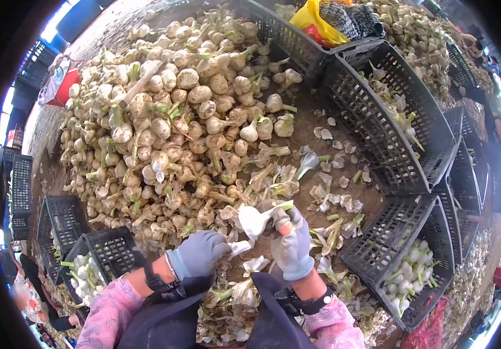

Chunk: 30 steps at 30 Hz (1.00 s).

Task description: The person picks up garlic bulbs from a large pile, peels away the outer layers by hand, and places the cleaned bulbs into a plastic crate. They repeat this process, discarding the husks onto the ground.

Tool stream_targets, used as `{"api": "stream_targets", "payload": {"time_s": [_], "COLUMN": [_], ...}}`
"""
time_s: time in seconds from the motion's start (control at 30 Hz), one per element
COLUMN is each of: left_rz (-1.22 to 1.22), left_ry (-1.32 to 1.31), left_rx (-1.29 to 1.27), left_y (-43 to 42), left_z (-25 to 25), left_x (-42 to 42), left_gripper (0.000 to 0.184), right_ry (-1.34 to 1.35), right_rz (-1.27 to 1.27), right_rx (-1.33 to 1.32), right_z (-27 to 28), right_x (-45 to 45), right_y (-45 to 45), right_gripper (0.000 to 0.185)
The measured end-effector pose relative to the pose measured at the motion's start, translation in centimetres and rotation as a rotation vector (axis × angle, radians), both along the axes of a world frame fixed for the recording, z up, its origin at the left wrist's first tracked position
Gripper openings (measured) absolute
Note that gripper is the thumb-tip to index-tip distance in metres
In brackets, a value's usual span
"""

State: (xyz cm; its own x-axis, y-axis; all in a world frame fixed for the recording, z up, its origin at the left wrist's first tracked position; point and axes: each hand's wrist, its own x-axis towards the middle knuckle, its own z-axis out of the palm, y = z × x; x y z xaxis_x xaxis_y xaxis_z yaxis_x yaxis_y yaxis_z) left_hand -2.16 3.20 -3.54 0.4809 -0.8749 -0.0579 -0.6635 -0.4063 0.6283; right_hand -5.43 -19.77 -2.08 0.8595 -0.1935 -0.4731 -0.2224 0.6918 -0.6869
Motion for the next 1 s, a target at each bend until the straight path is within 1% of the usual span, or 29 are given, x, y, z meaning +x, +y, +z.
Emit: {"api": "stream_targets", "payload": {"time_s": [0.03,0.07,0.1,0.13,0.17,0.27,0.33,0.37,0.4,0.43,0.47,0.5,0.53,0.57,0.6,0.7,0.73,0.77,0.83,0.87,0.93,0.97,1.0], "left_rz": [0.0,0.002,0.003,-0.045,-0.043,0.007,0.069,0.116,0.164,0.215,0.262,0.282,0.301,0.32,0.284,0.31,0.313,0.36,0.456,0.557,0.76,0.784,0.805], "left_ry": [0.008,0.017,0.026,0.033,0.032,0.037,0.063,0.04,0.019,-0.001,0.027,0.023,0.017,0.013,0.056,0.137,0.199,0.267,0.401,0.491,0.666,0.744,0.818], "left_rx": [0.053,0.106,0.159,0.311,0.324,0.347,0.345,0.317,0.288,0.259,0.292,0.237,0.183,0.132,0.164,0.071,0.036,-0.015,-0.116,-0.216,-0.423,-0.551,-0.679], "left_y": [0.5,1.1,1.4,1.7,2.1,2.5,1.9,1.7,1.5,1.3,0.9,0.7,0.4,0.3,0.2,-0.1,-0.1,-0.1,0.4,0.5,0.7,0.5,-0.1], "left_z": [-0.8,-2.2,-2.7,-3.0,-3.2,-3.1,-1.5,-1.5,-1.7,-1.8,-1.9,-1.8,-1.6,-1.5,-1.7,-1.4,-1.0,-1.1,-1.7,-2.2,-3.1,-2.8,-2.4], "left_x": [0.0,-0.2,-0.1,0.0,0.0,0.2,0.6,0.7,0.6,0.6,0.8,0.9,1.1,1.3,1.5,1.8,2.2,2.4,2.7,2.6,2.6,2.6,2.7], "left_gripper": [0.024,0.024,0.023,0.02,0.02,0.021,0.024,0.026,0.027,0.028,0.03,0.032,0.035,0.039,0.051,0.054,0.054,0.053,0.051,0.053,0.058,0.061,0.065], "right_ry": [0.026,0.077,0.103,0.129,0.152,-0.546,-0.666,-0.557,-0.124,-0.16,-0.066,-0.11,-0.054,0.072,0.205,0.352,0.338,0.272,0.14,0.029,-0.196,-0.391,-0.411], "right_rz": [-0.068,-0.085,-0.131,-0.174,-0.216,0.147,0.261,0.245,0.005,0.22,0.419,0.511,0.673,0.793,0.914,0.957,0.867,0.797,0.658,0.48,0.323,0.315,0.397], "right_rx": [0.149,0.154,0.21,0.267,0.324,0.761,0.769,0.636,0.071,-0.348,-0.748,-1.169,-1.39,-1.517,-1.635,-1.512,-1.483,-1.452,-1.386,-1.059,-1.063,-0.81,-0.782], "right_z": [-0.3,-1.5,-1.3,-1.0,-0.8,-1.1,-0.8,-0.7,-2.4,-2.5,-4.4,-6.9,-9.3,-9.5,-9.6,-11.9,-12.7,-13.2,-12.6,-12.2,-12.6,-10.4,-9.3], "right_x": [0.0,-0.3,-0.5,-0.6,-0.7,-0.6,1.0,2.8,4.2,6.7,9.2,11.7,14.1,16.3,18.2,21.2,21.5,21.3,19.5,18.1,13.5,10.8,8.1], "right_y": [-0.1,-0.7,-1.2,-1.6,-2.1,-7.7,-8.4,-8.2,-7.3,-6.2,-5.2,-3.7,-2.8,-1.2,0.4,2.1,2.0,1.3,0.4,0.6,0.8,1.9,2.8], "right_gripper": [0.019,0.02,0.022,0.024,0.026,0.041,0.044,0.041,0.036,0.029,0.035,0.041,0.049,0.054,0.059,0.064,0.06,0.058,0.054,0.049,0.049,0.052,0.051]}}
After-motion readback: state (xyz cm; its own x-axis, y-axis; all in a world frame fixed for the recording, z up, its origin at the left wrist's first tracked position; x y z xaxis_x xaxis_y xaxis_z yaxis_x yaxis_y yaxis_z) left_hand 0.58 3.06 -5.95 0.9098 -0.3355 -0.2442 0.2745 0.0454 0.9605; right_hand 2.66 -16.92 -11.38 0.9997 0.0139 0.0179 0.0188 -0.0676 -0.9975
